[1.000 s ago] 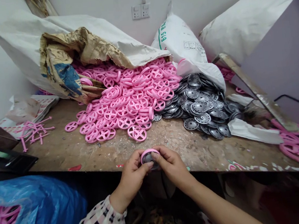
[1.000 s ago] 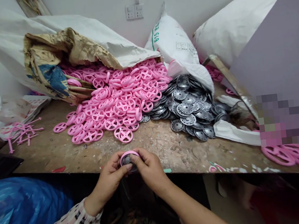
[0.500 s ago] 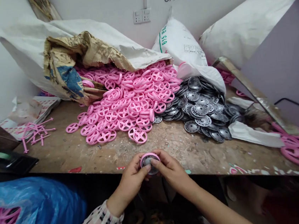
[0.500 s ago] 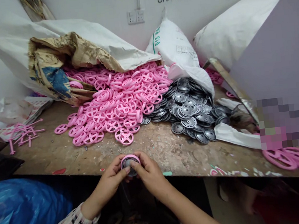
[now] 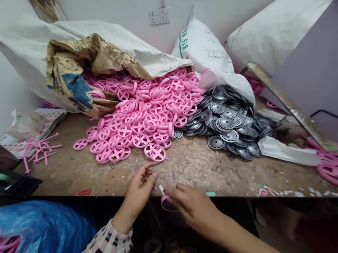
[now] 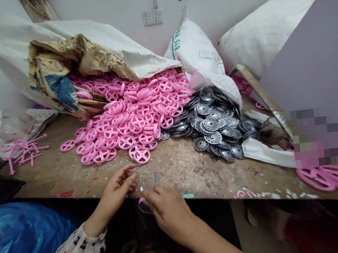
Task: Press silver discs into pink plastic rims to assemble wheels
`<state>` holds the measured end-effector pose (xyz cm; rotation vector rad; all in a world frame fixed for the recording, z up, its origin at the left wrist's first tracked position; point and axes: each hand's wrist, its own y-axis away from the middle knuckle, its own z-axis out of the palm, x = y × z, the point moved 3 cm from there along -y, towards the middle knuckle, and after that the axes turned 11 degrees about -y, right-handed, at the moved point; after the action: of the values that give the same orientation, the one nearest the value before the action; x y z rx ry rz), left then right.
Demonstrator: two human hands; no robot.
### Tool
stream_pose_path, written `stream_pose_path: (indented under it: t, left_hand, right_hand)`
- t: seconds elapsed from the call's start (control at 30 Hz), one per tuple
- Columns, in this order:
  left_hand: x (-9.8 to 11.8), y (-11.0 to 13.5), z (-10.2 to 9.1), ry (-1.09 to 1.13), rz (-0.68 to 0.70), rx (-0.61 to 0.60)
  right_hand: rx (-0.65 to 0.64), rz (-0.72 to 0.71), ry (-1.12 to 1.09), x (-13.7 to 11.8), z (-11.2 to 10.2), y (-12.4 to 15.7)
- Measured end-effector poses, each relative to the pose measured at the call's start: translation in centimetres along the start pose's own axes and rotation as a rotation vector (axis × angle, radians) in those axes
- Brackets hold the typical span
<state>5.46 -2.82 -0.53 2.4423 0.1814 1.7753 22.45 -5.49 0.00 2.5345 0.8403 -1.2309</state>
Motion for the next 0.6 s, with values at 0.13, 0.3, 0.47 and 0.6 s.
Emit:
stream_pose_path:
  t: [0.13, 0.3, 0.47, 0.6]
  left_hand:
    - [0.0, -0.7, -0.2, -0.164, 0.092, 0.101]
    - [0.1, -1.4, -0.3, -0.417, 0.301, 0.21]
    - [-0.5, -2.6, -0.4, -0.57, 0.404, 0.274]
    - [-0.2, -3.6, 0.0, -0.743, 0.543, 0.326]
  right_hand:
    - [0.022, -0.059, 0.193, -0.2, 0.5, 0.6]
    - [0.389, -0.028, 0.245, 3.4, -4.3, 0.1]
    - [0.841, 0.435, 0.56, 9.8, -11.4, 0.7]
    - [0.856, 0.655, 0.538, 13.1, -13.7, 0.3]
